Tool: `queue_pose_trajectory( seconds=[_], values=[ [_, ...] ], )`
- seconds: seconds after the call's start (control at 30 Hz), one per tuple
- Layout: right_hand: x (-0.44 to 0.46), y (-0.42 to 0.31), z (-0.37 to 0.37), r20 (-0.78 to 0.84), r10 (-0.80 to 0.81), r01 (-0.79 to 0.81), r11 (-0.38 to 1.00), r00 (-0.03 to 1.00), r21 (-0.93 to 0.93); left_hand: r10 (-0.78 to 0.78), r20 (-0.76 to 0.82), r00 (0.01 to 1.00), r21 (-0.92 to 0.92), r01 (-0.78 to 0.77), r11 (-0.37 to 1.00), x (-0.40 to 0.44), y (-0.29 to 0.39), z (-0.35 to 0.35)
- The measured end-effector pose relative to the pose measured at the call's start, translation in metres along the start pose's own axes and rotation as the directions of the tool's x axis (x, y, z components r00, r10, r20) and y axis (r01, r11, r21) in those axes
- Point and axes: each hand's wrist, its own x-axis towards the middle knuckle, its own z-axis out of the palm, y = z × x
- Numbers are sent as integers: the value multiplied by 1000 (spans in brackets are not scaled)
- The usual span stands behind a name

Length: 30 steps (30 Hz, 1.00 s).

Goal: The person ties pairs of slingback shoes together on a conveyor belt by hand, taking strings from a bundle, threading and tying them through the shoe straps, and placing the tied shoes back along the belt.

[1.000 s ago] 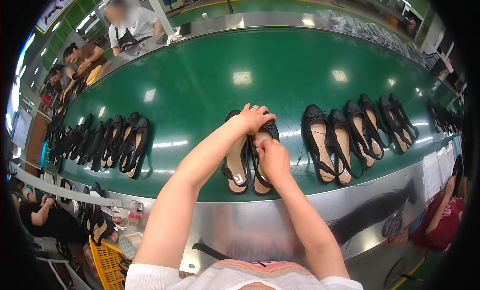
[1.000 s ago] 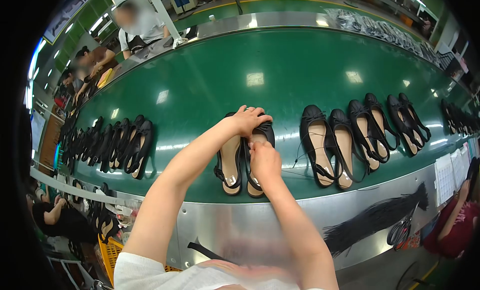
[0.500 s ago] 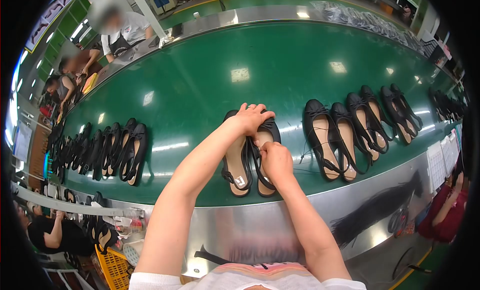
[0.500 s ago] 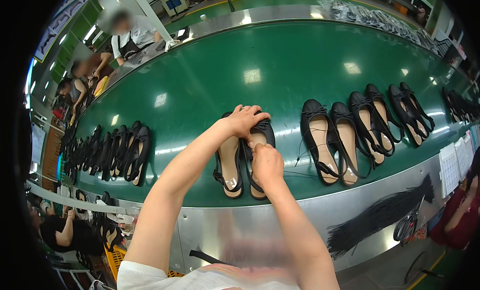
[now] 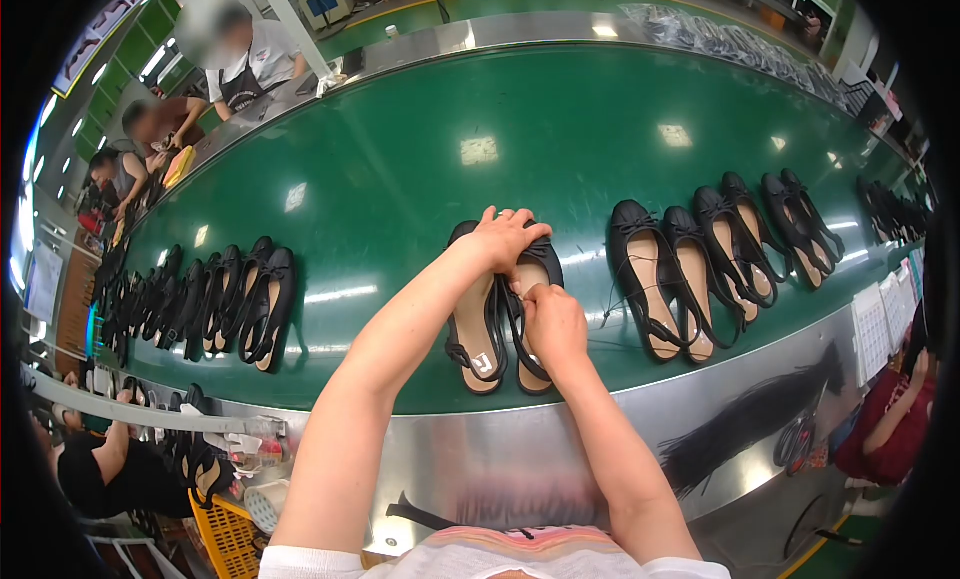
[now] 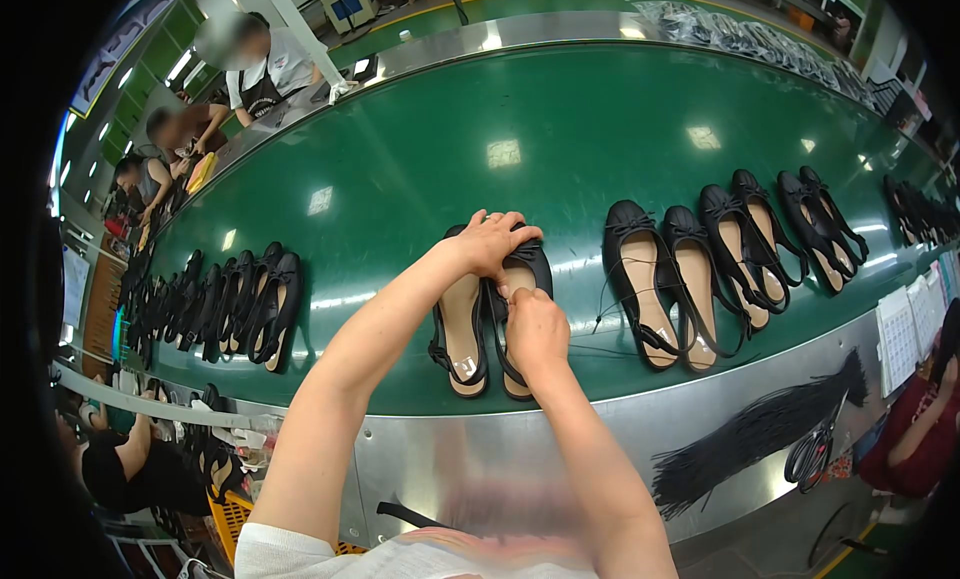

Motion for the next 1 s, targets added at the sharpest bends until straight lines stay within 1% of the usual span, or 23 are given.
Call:
queue_pose_trajectory(
  seconds=[0.07, 0.13, 0.17, 0.23, 0.27, 0.3, 0.33, 0.37, 0.4, 0.43, 0.5, 0.53, 0.6, 0.63, 0.67, 0.7, 0.73, 0.77, 0.83, 0.9, 0.93, 0.97, 1.0],
  values=[
    [3, 0, 4, 13, 0, 0, 1000, 1000, -24, -5, 4, 1000, 0, 5, 1000, 0, 1, -1],
    [5, 0, 10, 25, -1, 2, 999, 1000, -46, 14, -5, 1000, 40, -13, 999, -1, 2, -2],
    [5, 0, 14, 12, 24, -23, 998, 1000, -55, 12, -6, 1000, 42, -12, 999, -1, 0, 1],
    [5, 0, 14, -1, 43, -43, 997, 999, -63, 53, -123, 991, -191, -76, 979, 2, -13, 14],
    [5, 2, 12, 0, 37, -37, 998, 999, -51, 66, -223, 973, -217, -116, 969, -3, -17, 11],
    [4, 3, 10, 0, 31, -31, 999, 1000, -37, 77, -320, 944, -237, -158, 959, -10, -22, 7],
    [3, 3, 9, -2, 26, -26, 999, 1000, -32, 112, -444, 889, -190, -216, 958, -19, -25, 5],
    [3, 4, 8, -10, 29, -29, 999, 1000, -31, 153, -441, 885, -80, -208, 975, -30, -22, -2],
    [2, 4, 9, -16, 33, -33, 999, 999, -30, 193, -432, 881, 30, -200, 979, -41, -16, -9],
    [1, 4, 9, -14, 31, -31, 999, 999, -26, 236, -365, 901, 82, -221, 972, -49, -5, -14],
    [2, 5, 12, -53, 26, -27, 1000, 998, -15, 289, -328, 899, 279, -200, 939, -49, 12, -4],
    [2, 5, 12, -52, 15, -15, 1000, 999, -14, 213, -211, 954, 311, -141, 940, -45, 22, -4],
    [2, 8, 13, -54, 18, -19, 1000, 998, -18, 73, -87, 994, 484, -22, 875, -34, 41, -2],
    [3, 10, 15, -83, 22, -24, 1000, 996, -12, -10, 37, 999, 553, -13, 833, -25, 51, -5],
    [4, 11, 14, -83, 4, -6, 1000, 997, -20, -33, 89, 995, 591, -26, 806, -19, 57, -6],
    [5, 11, 12, -90, 26, -27, 1000, 996, -7, -63, 137, 989, 623, -37, 781, -11, 61, -5],
    [5, 11, 12, -92, 41, -40, 999, 995, 4, -151, 204, 967, 650, -18, 760, -1, 64, -3],
    [8, 14, 17, -88, 76, -76, 997, 993, 2, -125, 163, 979, 653, -12, 758, 6, 60, 6],
    [6, 14, 13, -93, 41, -39, 999, 995, 16, -105, 65, 992, 663, 35, 747, 27, 45, 36],
    [7, 13, 12, -73, 61, -60, 998, 995, 18, -212, 239, 948, 680, -7, 733, 14, 65, 6],
    [8, 13, 11, -65, 68, -67, 998, 996, 11, -189, 205, 960, 643, 14, 766, 15, 63, 8],
    [10, 16, 14, -47, 55, -57, 998, 997, -34, -208, 182, 961, 623, 52, 781, 8, 62, 6],
    [11, 17, 12, -37, 19, -21, 998, 999, -55, -154, 132, 979, 577, 50, 815, 1, 61, 4]
  ],
)
